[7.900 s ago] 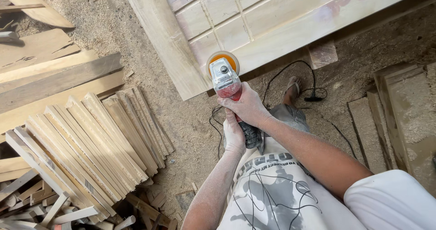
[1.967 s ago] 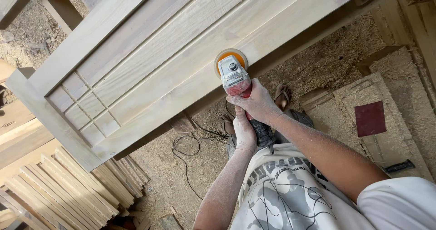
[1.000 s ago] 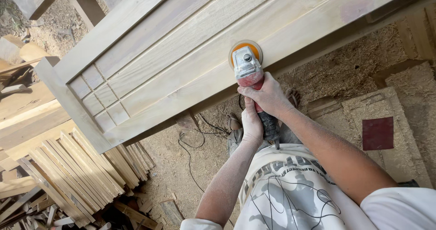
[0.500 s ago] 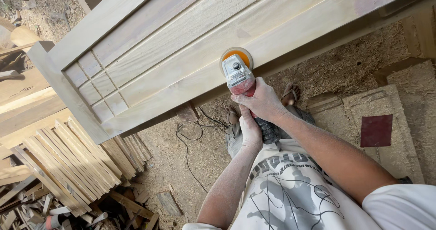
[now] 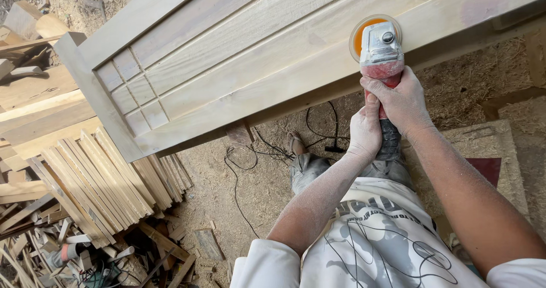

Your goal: The person sands a wooden panel featuring a carved grid pattern using an angle grinder. They move the tool over the flat surface and into the recessed areas of the design.

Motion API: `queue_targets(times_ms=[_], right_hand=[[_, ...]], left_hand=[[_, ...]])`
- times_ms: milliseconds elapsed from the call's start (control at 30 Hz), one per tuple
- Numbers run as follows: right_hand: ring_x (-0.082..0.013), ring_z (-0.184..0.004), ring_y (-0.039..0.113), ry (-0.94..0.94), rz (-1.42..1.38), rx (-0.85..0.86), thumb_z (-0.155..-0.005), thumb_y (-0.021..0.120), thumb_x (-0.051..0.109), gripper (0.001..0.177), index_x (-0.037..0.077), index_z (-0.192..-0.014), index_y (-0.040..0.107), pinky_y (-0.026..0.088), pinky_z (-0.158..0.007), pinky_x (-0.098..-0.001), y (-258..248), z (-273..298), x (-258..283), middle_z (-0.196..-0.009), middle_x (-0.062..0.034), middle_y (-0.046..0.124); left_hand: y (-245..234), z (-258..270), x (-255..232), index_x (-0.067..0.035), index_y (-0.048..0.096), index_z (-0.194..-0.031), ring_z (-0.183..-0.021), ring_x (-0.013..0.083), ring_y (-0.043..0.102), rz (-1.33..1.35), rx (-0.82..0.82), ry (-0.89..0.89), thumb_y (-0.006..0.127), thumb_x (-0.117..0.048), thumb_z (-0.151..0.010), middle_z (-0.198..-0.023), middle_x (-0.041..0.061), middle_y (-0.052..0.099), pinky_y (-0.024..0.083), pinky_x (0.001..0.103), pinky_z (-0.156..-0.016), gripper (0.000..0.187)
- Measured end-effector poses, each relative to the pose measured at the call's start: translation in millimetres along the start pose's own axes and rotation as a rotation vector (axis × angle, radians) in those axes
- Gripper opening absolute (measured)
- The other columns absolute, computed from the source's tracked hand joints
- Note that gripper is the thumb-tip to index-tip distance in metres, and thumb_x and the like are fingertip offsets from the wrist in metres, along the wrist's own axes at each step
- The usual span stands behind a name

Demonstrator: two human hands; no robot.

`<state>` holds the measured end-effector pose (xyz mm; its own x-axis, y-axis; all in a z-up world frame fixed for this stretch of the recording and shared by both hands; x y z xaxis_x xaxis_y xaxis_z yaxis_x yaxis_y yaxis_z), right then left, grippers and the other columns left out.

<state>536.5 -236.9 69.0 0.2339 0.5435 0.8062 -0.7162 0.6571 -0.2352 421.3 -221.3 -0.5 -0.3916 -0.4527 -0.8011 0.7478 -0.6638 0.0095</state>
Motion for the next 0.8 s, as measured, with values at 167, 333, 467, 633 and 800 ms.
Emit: queue_targets(times_ms=[167,333,467,633,800], right_hand=[[-0.0235,-0.105,0.070,-0.052,0.125,0.053,-0.083,0.082,0.045,0.062,0.001,-0.121,0.060,0.055,-0.094,-0.0379,53,13,1,-0.114,-0.0137,0.071],[-0.0255,-0.103,0.072,-0.068,0.191,0.160,-0.080,0.082,0.047,0.064,0.000,-0.117,0.060,0.056,-0.092,-0.0383,135,35,8,-0.110,-0.0163,0.073],[-0.0286,-0.103,0.072,-0.100,0.258,0.227,-0.079,0.082,0.050,0.065,0.000,-0.115,0.059,0.055,-0.092,-0.0396,209,63,18,-0.109,-0.0194,0.074],[-0.0283,-0.102,0.075,-0.083,0.348,0.354,-0.080,0.081,0.051,0.066,-0.001,-0.113,0.056,0.058,-0.091,-0.0386,274,78,31,-0.106,-0.0188,0.074],[-0.0276,-0.101,0.075,-0.067,0.328,0.322,-0.081,0.080,0.049,0.066,-0.001,-0.115,0.054,0.059,-0.089,-0.0385,256,73,29,-0.104,-0.0170,0.074]], left_hand=[[-53,19,9,0.006,0.067,-0.104,-0.091,0.0190,0.062,0.108,-0.068,-0.075,0.034,-0.072,-0.103,-0.096,0.013,0.070,0.050,0.035,-0.088,0.085],[-133,36,34,0.003,0.067,-0.107,-0.090,0.0176,0.061,0.175,-0.174,-0.059,0.031,-0.072,-0.102,-0.095,0.010,0.070,0.049,0.034,-0.087,0.083],[-207,59,51,0.003,0.066,-0.114,-0.095,0.0173,0.063,0.286,-0.237,-0.121,0.033,-0.072,-0.100,-0.101,0.008,0.071,0.050,0.033,-0.090,0.084],[-265,74,58,0.006,0.062,-0.122,-0.100,0.0186,0.065,0.440,-0.309,-0.146,0.032,-0.073,-0.097,-0.108,0.009,0.072,0.050,0.035,-0.092,0.088],[-248,72,58,0.006,0.061,-0.123,-0.101,0.0186,0.065,0.347,-0.255,-0.103,0.030,-0.076,-0.096,-0.111,0.011,0.071,0.050,0.034,-0.092,0.092]])
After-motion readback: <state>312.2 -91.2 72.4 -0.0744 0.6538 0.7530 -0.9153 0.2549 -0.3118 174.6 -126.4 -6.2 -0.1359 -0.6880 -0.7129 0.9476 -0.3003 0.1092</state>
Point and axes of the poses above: each hand's wrist, its own z-axis away from the middle knuckle, its own y-axis out of the palm, x = y × z, the point moved 1 cm from there along -z, towards the middle knuckle
